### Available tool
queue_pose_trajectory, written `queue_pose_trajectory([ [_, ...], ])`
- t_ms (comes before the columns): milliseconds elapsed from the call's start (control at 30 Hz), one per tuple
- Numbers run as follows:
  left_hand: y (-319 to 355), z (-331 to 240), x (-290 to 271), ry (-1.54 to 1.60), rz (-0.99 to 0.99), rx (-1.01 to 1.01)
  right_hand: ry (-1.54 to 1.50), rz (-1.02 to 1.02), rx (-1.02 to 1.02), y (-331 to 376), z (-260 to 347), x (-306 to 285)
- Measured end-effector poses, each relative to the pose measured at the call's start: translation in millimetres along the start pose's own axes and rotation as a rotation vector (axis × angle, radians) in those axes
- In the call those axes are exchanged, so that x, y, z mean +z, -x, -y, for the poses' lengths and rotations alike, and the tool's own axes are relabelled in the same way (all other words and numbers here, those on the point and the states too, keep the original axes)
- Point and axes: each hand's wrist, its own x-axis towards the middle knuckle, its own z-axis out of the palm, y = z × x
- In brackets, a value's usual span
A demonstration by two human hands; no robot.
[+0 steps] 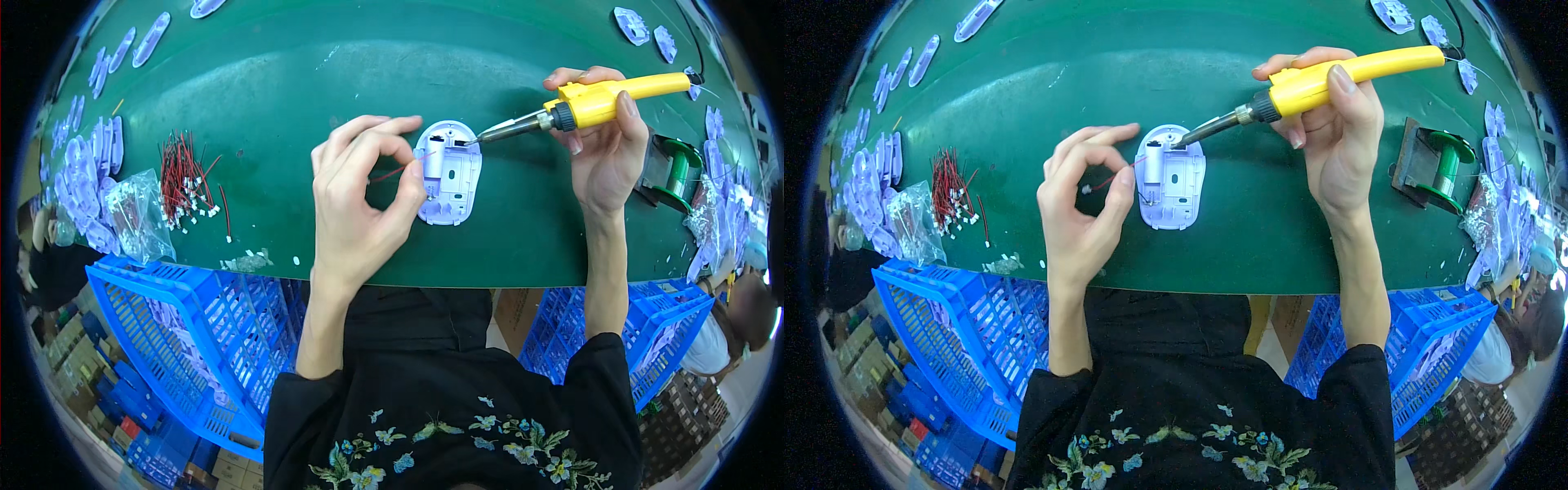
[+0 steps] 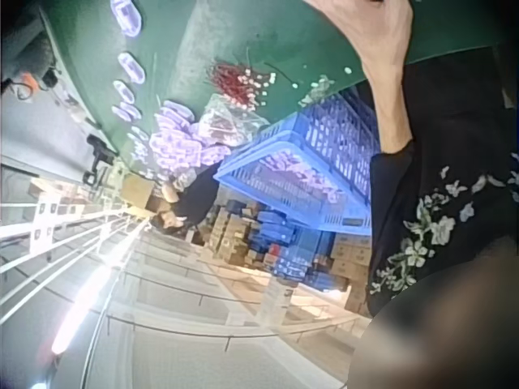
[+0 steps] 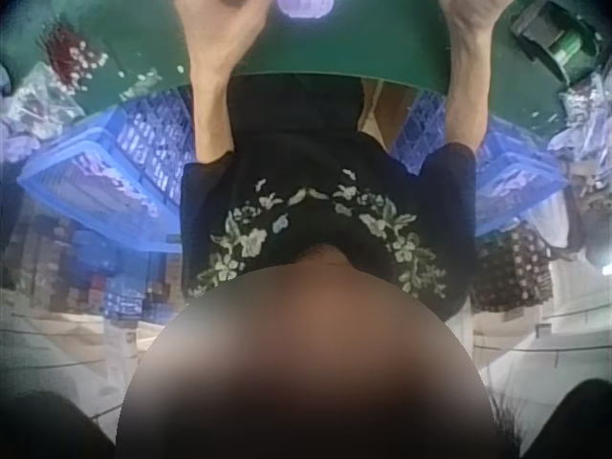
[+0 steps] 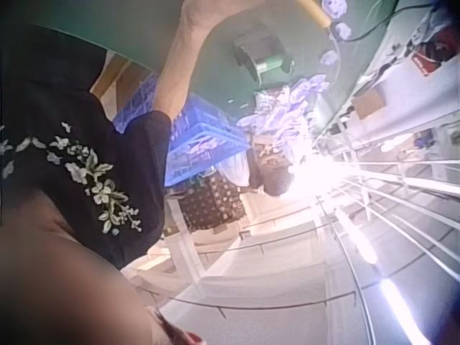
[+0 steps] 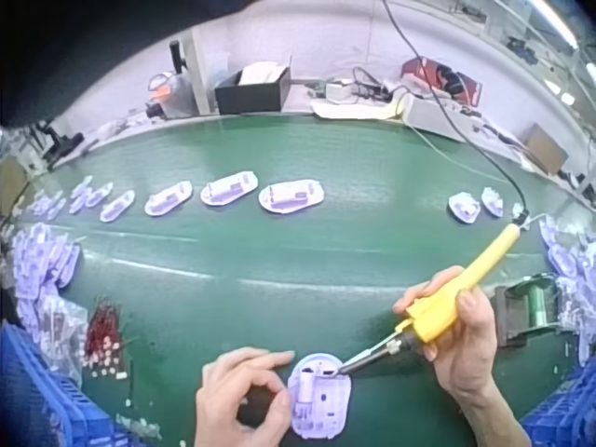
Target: Soldering wires into plastic component housings at a factory workstation.
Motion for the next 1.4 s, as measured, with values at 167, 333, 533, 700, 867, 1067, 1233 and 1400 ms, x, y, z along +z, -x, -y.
queue_pose_trajectory([
  [167,-10,10,12,0.054,0.029,0.023,0.028,-0.006,0.010,1,-4,-3],
  [333,-9,11,13,0.012,-0.008,0.066,0.030,-0.044,0.017,-3,-10,5],
  [533,-10,12,13,-0.002,-0.006,0.086,0.056,-0.035,0.069,-3,-12,5],
  [700,-11,12,12,-0.015,0.013,0.081,0.079,-0.039,0.052,-5,-15,5],
  [867,-10,13,14,-0.009,-0.007,0.097,0.111,-0.033,0.046,-4,-17,5],
  [1067,-9,10,11,-0.030,0.041,0.070,0.154,-0.022,0.033,-3,-16,7],
  [1233,-10,12,14,-0.019,-0.005,0.086,0.134,-0.025,0.022,-5,-17,6],
  [1400,-11,10,13,-0.042,0.034,0.075,0.133,-0.025,0.023,-6,-17,5],
])
